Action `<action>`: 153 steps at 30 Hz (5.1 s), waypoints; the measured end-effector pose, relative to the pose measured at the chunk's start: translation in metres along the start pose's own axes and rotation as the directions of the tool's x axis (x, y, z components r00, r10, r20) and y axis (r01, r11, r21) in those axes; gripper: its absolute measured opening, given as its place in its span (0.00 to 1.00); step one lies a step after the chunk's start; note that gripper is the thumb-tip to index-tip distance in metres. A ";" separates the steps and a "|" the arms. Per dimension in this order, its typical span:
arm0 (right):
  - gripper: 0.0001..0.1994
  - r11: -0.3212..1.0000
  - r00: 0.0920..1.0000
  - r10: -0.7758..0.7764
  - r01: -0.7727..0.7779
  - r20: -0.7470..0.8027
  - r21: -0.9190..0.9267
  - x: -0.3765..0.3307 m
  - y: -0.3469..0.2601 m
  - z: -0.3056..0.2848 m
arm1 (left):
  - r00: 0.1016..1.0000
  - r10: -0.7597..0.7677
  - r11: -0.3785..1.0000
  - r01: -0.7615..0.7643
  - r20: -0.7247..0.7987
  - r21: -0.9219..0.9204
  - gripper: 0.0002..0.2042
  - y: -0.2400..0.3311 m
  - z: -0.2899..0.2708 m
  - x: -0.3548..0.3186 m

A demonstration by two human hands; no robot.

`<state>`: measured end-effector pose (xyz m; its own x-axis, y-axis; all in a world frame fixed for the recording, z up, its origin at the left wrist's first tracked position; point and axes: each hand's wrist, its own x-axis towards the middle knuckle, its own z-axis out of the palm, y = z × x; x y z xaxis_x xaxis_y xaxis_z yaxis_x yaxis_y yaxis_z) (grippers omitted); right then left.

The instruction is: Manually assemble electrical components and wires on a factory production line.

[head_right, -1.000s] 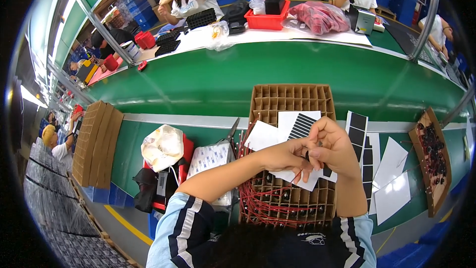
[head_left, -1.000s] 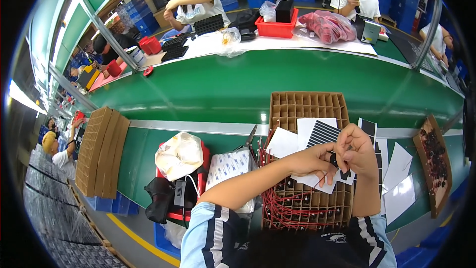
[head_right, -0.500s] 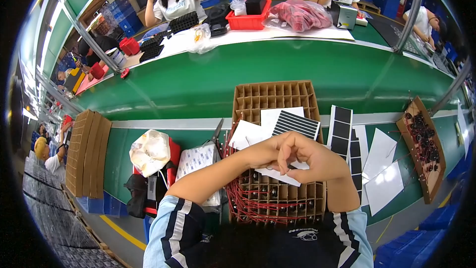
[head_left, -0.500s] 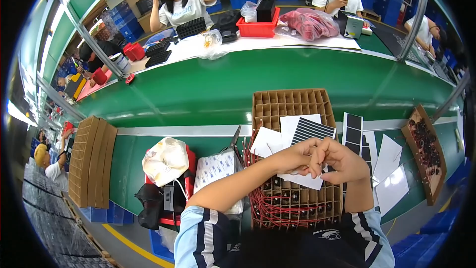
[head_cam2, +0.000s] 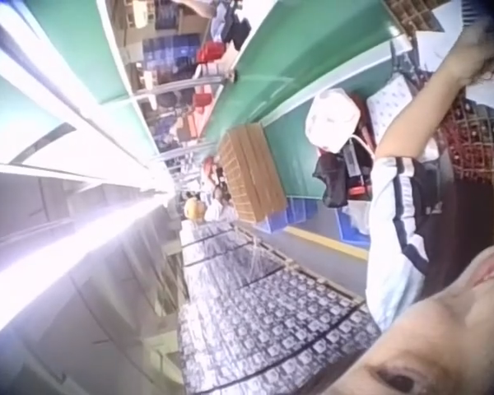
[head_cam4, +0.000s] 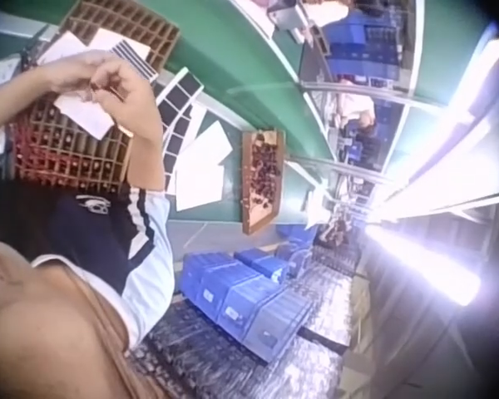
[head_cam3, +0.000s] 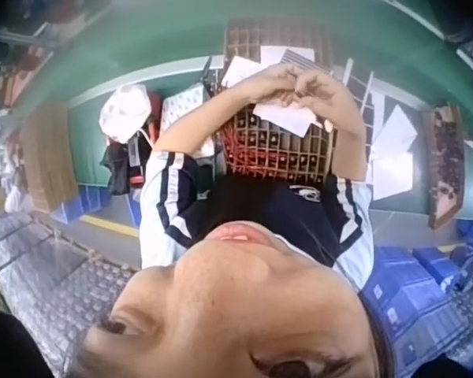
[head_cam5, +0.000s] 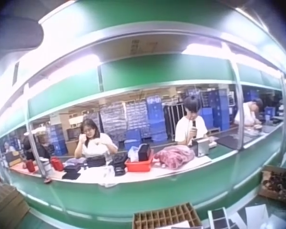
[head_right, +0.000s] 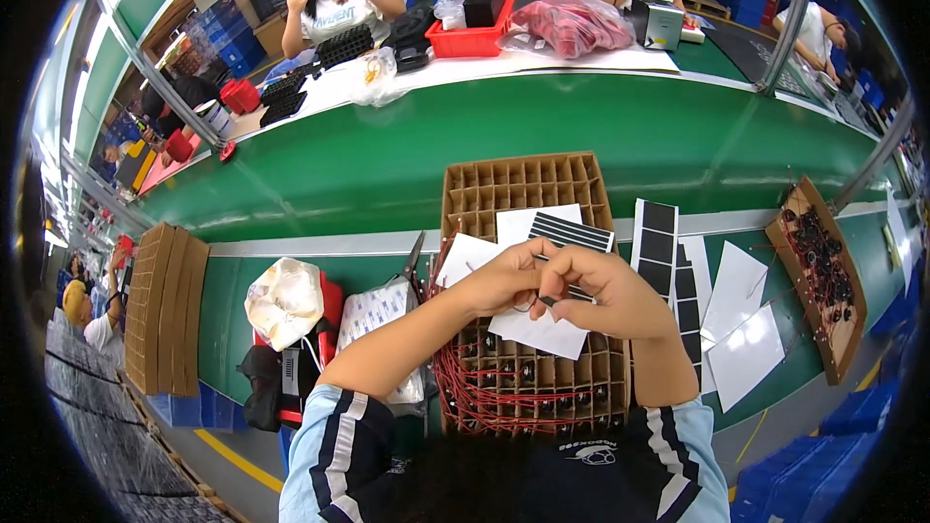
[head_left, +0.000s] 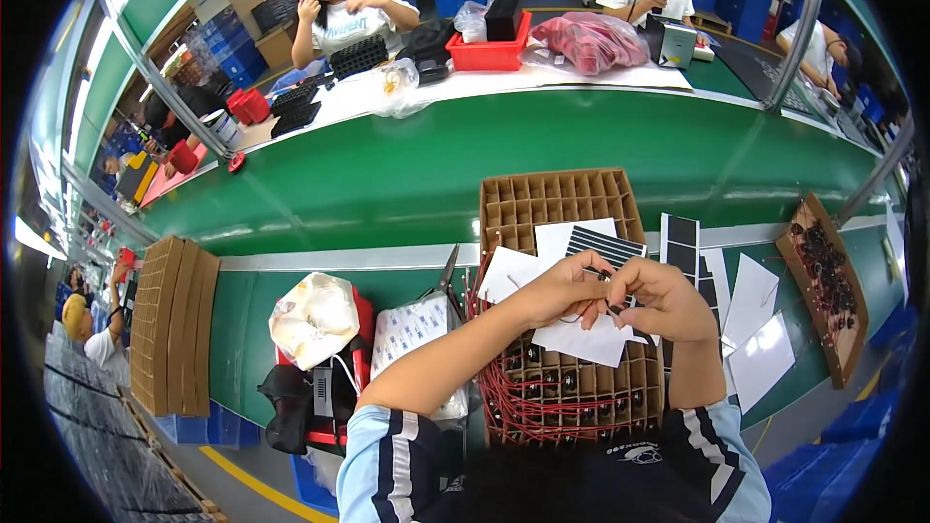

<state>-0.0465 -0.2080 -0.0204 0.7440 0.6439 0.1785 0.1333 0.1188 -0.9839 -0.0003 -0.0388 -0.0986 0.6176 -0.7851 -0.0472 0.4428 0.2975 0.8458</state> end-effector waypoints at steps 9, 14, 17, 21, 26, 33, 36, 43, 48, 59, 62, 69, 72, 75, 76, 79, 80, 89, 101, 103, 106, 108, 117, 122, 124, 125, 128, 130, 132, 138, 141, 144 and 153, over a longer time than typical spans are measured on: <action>0.05 0.999 0.964 -0.002 0.013 -0.265 0.038 0.006 0.007 -0.011 | 0.958 0.246 0.929 -0.191 -0.145 0.317 0.14 0.031 0.009 -0.008; 0.14 0.999 0.937 -0.054 0.053 -0.346 -0.011 0.014 0.005 -0.016 | 0.904 0.319 0.918 -0.221 -0.284 0.329 0.26 0.042 0.014 -0.014; 0.14 0.999 0.938 -0.043 0.048 -0.343 0.004 0.018 0.010 -0.017 | 0.880 0.338 0.922 -0.239 -0.333 0.305 0.20 0.041 0.019 -0.017; 0.09 0.997 0.942 -0.071 0.079 -0.328 0.011 0.018 0.015 -0.021 | 0.872 0.369 0.893 -0.236 -0.322 0.383 0.16 0.036 0.021 -0.016; 0.05 0.998 0.945 -0.057 0.064 -0.323 0.010 0.021 0.025 -0.019 | 0.859 0.392 0.882 -0.250 -0.330 0.399 0.17 0.031 0.021 -0.018; 0.05 0.993 0.925 -0.082 0.045 -0.372 -0.109 0.025 0.024 -0.018 | 0.828 0.473 0.819 -0.286 -0.302 0.498 0.17 0.032 0.023 -0.018; 0.05 0.987 0.918 -0.085 0.025 -0.388 -0.159 0.027 0.025 -0.018 | 0.825 0.489 0.799 -0.292 -0.285 0.525 0.17 0.032 0.023 -0.019; 0.04 0.996 0.921 0.020 -0.050 -0.389 -0.069 0.025 0.030 -0.020 | 0.826 0.483 0.795 -0.275 -0.290 0.540 0.17 0.021 0.017 -0.016; 0.04 0.995 0.916 0.015 -0.055 -0.401 -0.088 0.025 0.030 -0.020 | 0.821 0.496 0.744 -0.235 -0.282 0.625 0.17 0.022 0.018 -0.016; 0.04 0.938 0.909 -0.112 -0.037 -0.403 -0.345 0.032 0.030 -0.016 | 0.779 0.573 0.640 -0.232 -0.253 0.733 0.17 0.018 0.008 -0.013; 0.04 0.927 0.917 -0.096 -0.060 -0.388 -0.371 0.032 0.025 -0.013 | 0.779 0.572 0.678 -0.273 -0.257 0.683 0.17 0.011 0.004 -0.013; 0.04 0.865 0.915 -0.144 -0.068 -0.377 -0.497 0.027 0.023 -0.008 | 0.787 0.565 0.751 -0.367 -0.247 0.550 0.16 0.009 0.007 -0.008; 0.09 0.863 0.907 -0.182 -0.037 -0.380 -0.504 0.029 0.026 -0.003 | 0.779 0.568 0.771 -0.390 -0.266 0.503 0.13 0.010 0.004 -0.010; 0.11 0.860 0.900 -0.163 -0.071 -0.404 -0.506 0.028 0.026 -0.005 | 0.795 0.533 0.808 -0.376 -0.290 0.454 0.11 0.014 0.008 -0.010; 0.11 0.846 0.898 -0.173 -0.075 -0.404 -0.529 0.028 0.029 -0.006 | 0.803 0.513 0.822 -0.358 -0.304 0.443 0.11 0.016 0.007 -0.013; 0.12 0.835 0.893 -0.185 -0.077 -0.410 -0.545 0.030 0.033 -0.008 | 0.804 0.516 0.819 -0.361 -0.297 0.446 0.09 0.017 0.007 -0.013; 0.11 0.845 0.890 -0.194 -0.062 -0.412 -0.532 0.030 0.035 -0.009 | 0.804 0.515 0.821 -0.364 -0.295 0.440 0.09 0.017 0.006 -0.013; 0.10 0.860 0.942 -0.066 -0.114 -0.330 -0.498 0.029 0.028 -0.012 | 0.785 0.536 0.832 -0.429 -0.310 0.352 0.09 0.019 0.009 -0.014; 0.10 0.880 0.954 -0.118 -0.028 -0.275 -0.473 0.031 0.035 -0.015 | 0.800 0.507 0.846 -0.392 -0.320 0.361 0.11 0.017 0.009 -0.012; 0.10 0.880 0.955 -0.115 -0.030 -0.274 -0.475 0.031 0.034 -0.014 | 0.801 0.505 0.850 -0.396 -0.321 0.348 0.11 0.018 0.010 -0.013; 0.09 0.878 0.958 -0.113 -0.027 -0.263 -0.478 0.031 0.033 -0.014 | 0.804 0.508 0.849 -0.409 -0.309 0.335 0.10 0.017 0.010 -0.013; 0.09 0.877 0.961 -0.114 -0.021 -0.252 -0.480 0.031 0.032 -0.014 | 0.803 0.515 0.845 -0.418 -0.298 0.333 0.10 0.016 0.010 -0.013; 0.08 0.875 0.962 -0.127 -0.007 -0.242 -0.484 0.031 0.030 -0.013 | 0.797 0.496 0.857 -0.386 -0.343 0.342 0.08 0.015 0.009 -0.012; 0.09 0.839 0.967 -0.203 0.092 -0.152 -0.536 0.031 0.030 -0.015 | 0.767 0.542 0.817 -0.387 -0.343 0.427 0.09 0.013 0.006 -0.009; 0.09 0.846 0.966 -0.193 0.077 -0.169 -0.528 0.032 0.030 -0.015 | 0.768 0.528 0.834 -0.387 -0.362 0.393 0.10 0.014 0.006 -0.008; 0.09 0.852 0.965 -0.185 0.063 -0.186 -0.519 0.032 0.029 -0.015 | 0.769 0.514 0.848 -0.389 -0.381 0.360 0.10 0.015 0.006 -0.008; 0.09 0.851 0.953 -0.191 0.041 -0.236 -0.523 0.031 0.034 -0.016 | 0.772 0.507 0.855 -0.398 -0.382 0.332 0.10 0.019 0.010 -0.010; 0.08 0.848 0.950 -0.209 0.057 -0.232 -0.528 0.032 0.035 -0.017 | 0.777 0.507 0.857 -0.411 -0.374 0.310 0.09 0.018 0.009 -0.010; 0.08 0.845 0.948 -0.224 0.073 -0.226 -0.530 0.033 0.037 -0.016 | 0.779 0.507 0.859 -0.423 -0.369 0.288 0.09 0.016 0.007 -0.011; 0.07 0.848 0.942 -0.218 0.053 -0.255 -0.528 0.034 0.037 -0.016 | 0.797 0.476 0.879 -0.418 -0.371 0.230 0.08 0.016 0.005 -0.009; 0.08 0.872 0.945 -0.189 0.037 -0.267 -0.488 0.036 0.039 -0.015 | 0.799 0.488 0.872 -0.426 -0.352 0.241 0.08 0.016 0.004 -0.011; 0.08 0.898 0.947 -0.129 -0.014 -0.293 -0.440 0.036 0.038 -0.014 | 0.789 0.501 0.865 -0.454 -0.356 0.213 0.08 0.016 0.008 -0.011; 0.08 0.862 0.939 -0.109 -0.075 -0.328 -0.501 0.035 0.037 -0.015 | 0.817 0.483 0.865 -0.387 -0.317 0.321 0.08 0.020 0.006 -0.014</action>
<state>-0.0062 -0.1922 -0.0505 0.8983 0.3438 0.2737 0.3872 -0.3245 -0.8630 -0.0041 -0.0250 -0.0774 0.9238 -0.3256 0.2015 -0.0645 0.3863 0.9201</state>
